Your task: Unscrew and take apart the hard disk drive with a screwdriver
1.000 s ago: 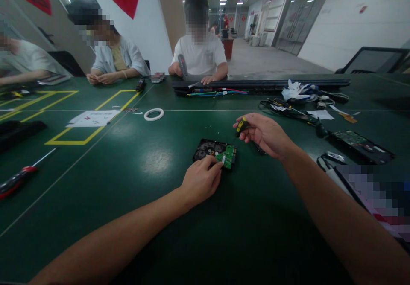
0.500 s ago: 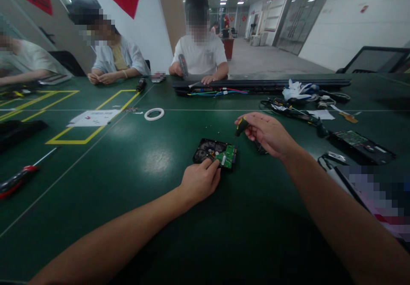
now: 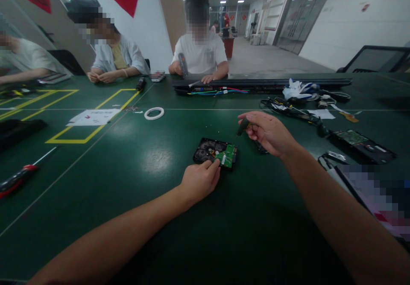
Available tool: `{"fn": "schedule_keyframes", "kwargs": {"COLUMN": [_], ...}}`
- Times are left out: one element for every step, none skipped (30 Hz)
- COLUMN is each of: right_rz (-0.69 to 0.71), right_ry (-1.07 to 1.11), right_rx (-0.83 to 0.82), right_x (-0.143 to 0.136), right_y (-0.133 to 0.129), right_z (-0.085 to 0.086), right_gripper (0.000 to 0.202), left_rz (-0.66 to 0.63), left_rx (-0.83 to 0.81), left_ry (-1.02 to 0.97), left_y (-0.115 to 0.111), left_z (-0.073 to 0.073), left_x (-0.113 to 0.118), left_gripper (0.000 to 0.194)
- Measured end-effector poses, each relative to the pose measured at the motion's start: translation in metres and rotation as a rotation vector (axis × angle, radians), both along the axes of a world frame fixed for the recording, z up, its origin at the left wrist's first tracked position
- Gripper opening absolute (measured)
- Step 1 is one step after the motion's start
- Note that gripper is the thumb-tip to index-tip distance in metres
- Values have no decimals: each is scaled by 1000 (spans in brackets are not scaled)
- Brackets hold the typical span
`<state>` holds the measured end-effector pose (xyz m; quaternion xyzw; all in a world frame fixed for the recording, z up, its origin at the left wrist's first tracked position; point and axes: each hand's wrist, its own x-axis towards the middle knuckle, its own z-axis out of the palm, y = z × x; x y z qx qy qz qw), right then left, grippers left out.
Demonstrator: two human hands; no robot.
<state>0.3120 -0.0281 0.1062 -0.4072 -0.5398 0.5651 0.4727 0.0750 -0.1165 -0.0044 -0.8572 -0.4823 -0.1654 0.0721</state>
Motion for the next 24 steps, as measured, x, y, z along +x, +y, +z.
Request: {"fn": "schedule_keyframes", "kwargs": {"right_rz": [3, 9, 19, 32, 43, 51, 57, 61, 66, 70, 76, 82, 86, 85, 80, 72, 58, 44, 32, 26, 21, 19, 20, 26], "right_ry": [0, 1, 2, 3, 6, 11, 19, 29, 38, 44, 46, 43, 38, 30, 21, 12, 6, 2, -1, -3, -5, -7, -11, -15], "right_rx": [-1, -2, -1, -1, -1, -1, -6, -15, -26, -34, -37, -37, -33, -27, -24, -23, -23, -23, -21, -19, -16, -14, -10, -7], "right_x": [0, 0, 0, 0, 0, 0, 0, 0, 0, 0, 0, 1, 1, 1, 1, 1, 2, 2, 2, 3, 3, 3, 3, 3], "right_y": [-1, -1, -1, -1, -1, 0, 0, 1, 1, 1, 1, 1, 1, 1, 1, 1, 2, 2, 3, 3, 3, 3, 2, 1], "right_z": [0, 0, 0, 0, -1, -1, -2, -2, -2, -2, -1, -1, 0, 0, 0, 0, 0, -1, -2, -2, -2, -2, -2, -1], "right_gripper": [16, 16, 15, 15, 15, 16, 16, 17, 18, 18, 18, 17, 17, 17, 17, 19, 20, 20, 21, 20, 20, 19, 19, 18], "left_rz": [5, 10, 19, 29, 37, 47, 54, 58, 58, 56, 53, 52, 54, 60, 64, 63, 60, 55, 49, 45, 41, 36, 31, 28], "left_rx": [-9, -17, -23, -28, -35, -41, -48, -54, -60, -64, -67, -69, -71, -71, -68, -64, -59, -53, -48, -44, -41, -39, -38, -38], "left_ry": [10, 17, 22, 25, 26, 24, 20, 14, 9, 6, 6, 11, 20, 30, 38, 43, 43, 39, 33, 24, 16, 10, 5, 0], "left_y": [0, 1, 1, 2, 2, 2, 2, 2, 2, 2, 2, 2, 2, 1, 0, 0, -1, -2, -3, -4, -4, -5, -5, -5], "left_z": [0, 0, -1, -1, -1, -1, -1, -1, -1, -1, 0, 0, 0, 1, 2, 3, 4, 5, 7, 8, 9, 9, 9, 9], "left_x": [0, -1, -1, -1, -1, 0, 0, 0, 0, 1, 1, 1, 1, 1, 1, 2, 2, 2, 2, 2, 2, 3, 3, 3], "left_gripper": [39, 38, 37, 36, 34, 33, 32, 31, 31, 31, 32, 33, 34, 36, 38, 41, 44, 47, 50, 52, 54, 54, 53, 51]}}
